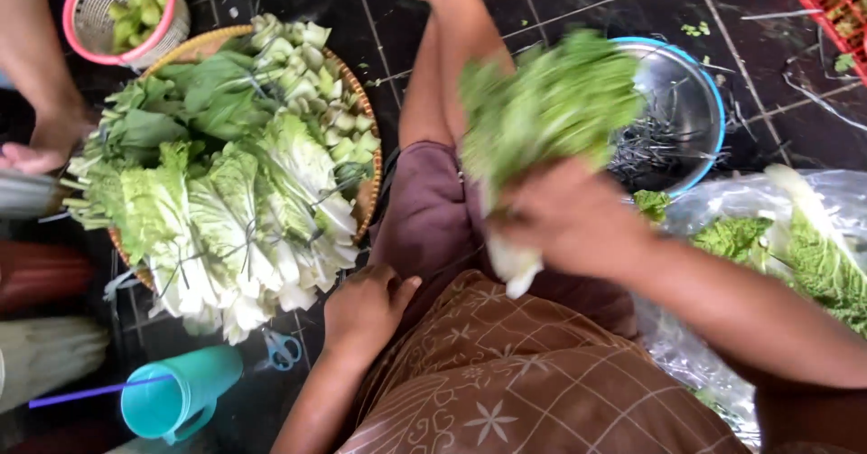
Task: Tying leafy green vegetables into bundles using thin wire ties while sitting on the floor.
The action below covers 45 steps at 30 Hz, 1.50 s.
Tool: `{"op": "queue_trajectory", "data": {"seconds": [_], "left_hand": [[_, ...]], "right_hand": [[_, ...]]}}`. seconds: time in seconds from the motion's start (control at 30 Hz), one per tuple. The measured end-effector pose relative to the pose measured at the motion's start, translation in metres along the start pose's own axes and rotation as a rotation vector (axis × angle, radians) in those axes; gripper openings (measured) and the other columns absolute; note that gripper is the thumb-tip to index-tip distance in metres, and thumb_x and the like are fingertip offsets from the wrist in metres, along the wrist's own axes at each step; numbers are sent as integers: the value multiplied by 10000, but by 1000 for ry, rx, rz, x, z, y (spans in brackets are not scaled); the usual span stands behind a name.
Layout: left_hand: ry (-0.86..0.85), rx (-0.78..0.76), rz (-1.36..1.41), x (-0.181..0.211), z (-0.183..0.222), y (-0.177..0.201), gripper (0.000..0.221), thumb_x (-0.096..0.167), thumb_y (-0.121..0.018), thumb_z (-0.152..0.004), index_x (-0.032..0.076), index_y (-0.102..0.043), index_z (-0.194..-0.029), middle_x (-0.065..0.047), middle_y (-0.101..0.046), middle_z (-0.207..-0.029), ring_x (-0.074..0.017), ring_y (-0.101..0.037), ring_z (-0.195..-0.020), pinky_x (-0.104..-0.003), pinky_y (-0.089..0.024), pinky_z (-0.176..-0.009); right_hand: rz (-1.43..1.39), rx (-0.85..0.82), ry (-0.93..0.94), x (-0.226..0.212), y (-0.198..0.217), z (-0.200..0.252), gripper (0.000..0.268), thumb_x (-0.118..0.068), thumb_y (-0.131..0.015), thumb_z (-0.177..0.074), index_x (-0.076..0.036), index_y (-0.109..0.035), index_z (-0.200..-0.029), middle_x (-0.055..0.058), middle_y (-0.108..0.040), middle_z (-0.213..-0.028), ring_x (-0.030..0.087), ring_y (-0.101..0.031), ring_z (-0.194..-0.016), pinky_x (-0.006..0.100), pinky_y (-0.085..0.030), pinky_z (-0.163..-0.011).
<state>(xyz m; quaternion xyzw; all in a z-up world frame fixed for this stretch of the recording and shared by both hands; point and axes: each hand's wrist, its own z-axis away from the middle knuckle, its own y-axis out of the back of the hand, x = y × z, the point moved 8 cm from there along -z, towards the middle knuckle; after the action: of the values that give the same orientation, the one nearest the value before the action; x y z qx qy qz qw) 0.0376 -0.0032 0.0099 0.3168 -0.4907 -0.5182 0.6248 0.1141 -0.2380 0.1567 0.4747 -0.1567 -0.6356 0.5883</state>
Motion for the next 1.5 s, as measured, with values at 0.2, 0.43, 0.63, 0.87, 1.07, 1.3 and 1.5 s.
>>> {"op": "queue_trajectory", "data": {"seconds": [0.2,0.43,0.63,0.87,1.07,1.3,1.5], "left_hand": [[199,-67,25,-8,-2,-12,618,655,-538,-963,71,-739,-998,-155,-731,-835,-386,-755,-839,-501,-602,-677],[235,-1,166,-5,-12,-27,428,541,-594,-966,146,-750,-1018,-87,-738,-816,-318,-760,-832,-447,-612,-690],[257,120,461,-4,-14,-29,301,392,-676,-928,129,-777,-1033,-149,-756,-796,-360,-756,-840,-449,-612,-683],[66,282,942,21,-22,-10,123,155,-708,-904,57,-755,-961,-176,-794,-862,-251,-776,-817,-380,-603,-636],[-150,297,1092,56,-33,3,64,74,-676,-944,29,-704,-981,-168,-815,-966,-219,-770,-815,-351,-601,-655],[-298,296,962,88,-45,1,83,95,-752,-907,56,-752,-980,-138,-807,-923,-271,-780,-871,-360,-611,-730],[-441,204,884,123,-48,11,149,111,-724,-966,14,-772,-1069,-181,-781,-900,-329,-765,-794,-387,-615,-713]], "right_hand": [[599,816,1111,-13,-139,-2,119,-89,-486,-986,-168,-571,-959,65,-583,-1099,283,-564,-1038,401,-446,-873],[485,642,1042,-7,-141,-11,69,-259,-586,-955,-194,-607,-943,54,-586,-1087,317,-596,-1090,415,-476,-811],[183,297,975,16,-130,-2,386,-51,-613,-928,-35,-569,-1312,259,-572,-1340,508,-502,-1306,587,-420,-1058],[229,479,311,102,-83,-14,326,-353,-673,-900,-217,-711,-1193,79,-667,-1247,360,-680,-1139,495,-546,-931],[137,382,38,154,-110,-33,131,-436,-684,-903,-377,-758,-993,-64,-718,-1009,224,-730,-1006,400,-592,-827],[-92,366,398,52,-50,6,93,-258,-717,-878,-241,-783,-815,-23,-756,-774,246,-753,-795,380,-601,-687],[-97,464,531,26,-40,-2,93,-223,-693,-931,-169,-763,-902,-7,-722,-805,240,-732,-772,368,-579,-627]]}}
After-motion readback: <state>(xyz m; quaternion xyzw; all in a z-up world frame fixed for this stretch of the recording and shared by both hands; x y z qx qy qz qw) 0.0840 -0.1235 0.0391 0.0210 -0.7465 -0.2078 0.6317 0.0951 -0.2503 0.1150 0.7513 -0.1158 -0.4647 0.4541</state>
